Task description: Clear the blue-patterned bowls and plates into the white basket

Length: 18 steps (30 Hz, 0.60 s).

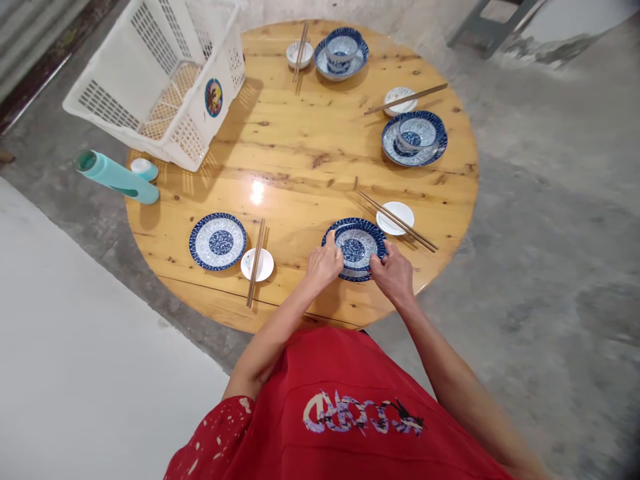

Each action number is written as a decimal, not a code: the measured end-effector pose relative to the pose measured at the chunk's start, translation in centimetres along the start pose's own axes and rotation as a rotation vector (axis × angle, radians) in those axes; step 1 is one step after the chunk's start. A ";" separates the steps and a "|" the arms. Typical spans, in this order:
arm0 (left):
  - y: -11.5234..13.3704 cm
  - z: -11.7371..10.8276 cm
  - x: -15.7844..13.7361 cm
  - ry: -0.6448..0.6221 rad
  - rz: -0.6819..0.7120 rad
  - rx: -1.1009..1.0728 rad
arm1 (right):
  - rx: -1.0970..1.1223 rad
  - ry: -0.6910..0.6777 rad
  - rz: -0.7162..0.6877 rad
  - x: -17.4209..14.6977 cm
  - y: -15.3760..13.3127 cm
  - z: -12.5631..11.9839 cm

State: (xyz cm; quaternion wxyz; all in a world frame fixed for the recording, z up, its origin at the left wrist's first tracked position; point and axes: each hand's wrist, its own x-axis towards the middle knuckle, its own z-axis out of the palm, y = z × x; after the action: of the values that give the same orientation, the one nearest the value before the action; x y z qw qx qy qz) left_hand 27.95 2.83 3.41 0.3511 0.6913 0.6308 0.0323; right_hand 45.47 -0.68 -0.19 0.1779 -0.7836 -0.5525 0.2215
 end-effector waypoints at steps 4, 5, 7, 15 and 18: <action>0.1 0.0 0.0 -0.002 0.003 0.053 | -0.053 -0.018 -0.008 0.2 -0.1 -0.1; 0.1 0.0 0.0 0.001 0.003 0.066 | -0.062 -0.025 -0.006 0.2 -0.2 -0.2; 0.1 0.1 0.0 0.001 -0.010 0.093 | -0.080 -0.034 -0.010 0.3 -0.2 -0.1; -0.4 0.7 0.2 -0.012 -0.002 0.126 | -0.210 -0.017 -0.043 0.2 0.8 0.7; -0.7 0.9 0.2 0.001 0.009 0.128 | -0.201 -0.012 -0.041 0.1 1.4 1.1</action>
State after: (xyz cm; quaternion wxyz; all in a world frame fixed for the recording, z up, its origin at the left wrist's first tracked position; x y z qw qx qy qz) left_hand 27.87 2.59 2.25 0.3054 0.7152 0.6286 -0.0062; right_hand 46.00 -0.99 -1.85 0.0996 -0.7848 -0.5888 0.1656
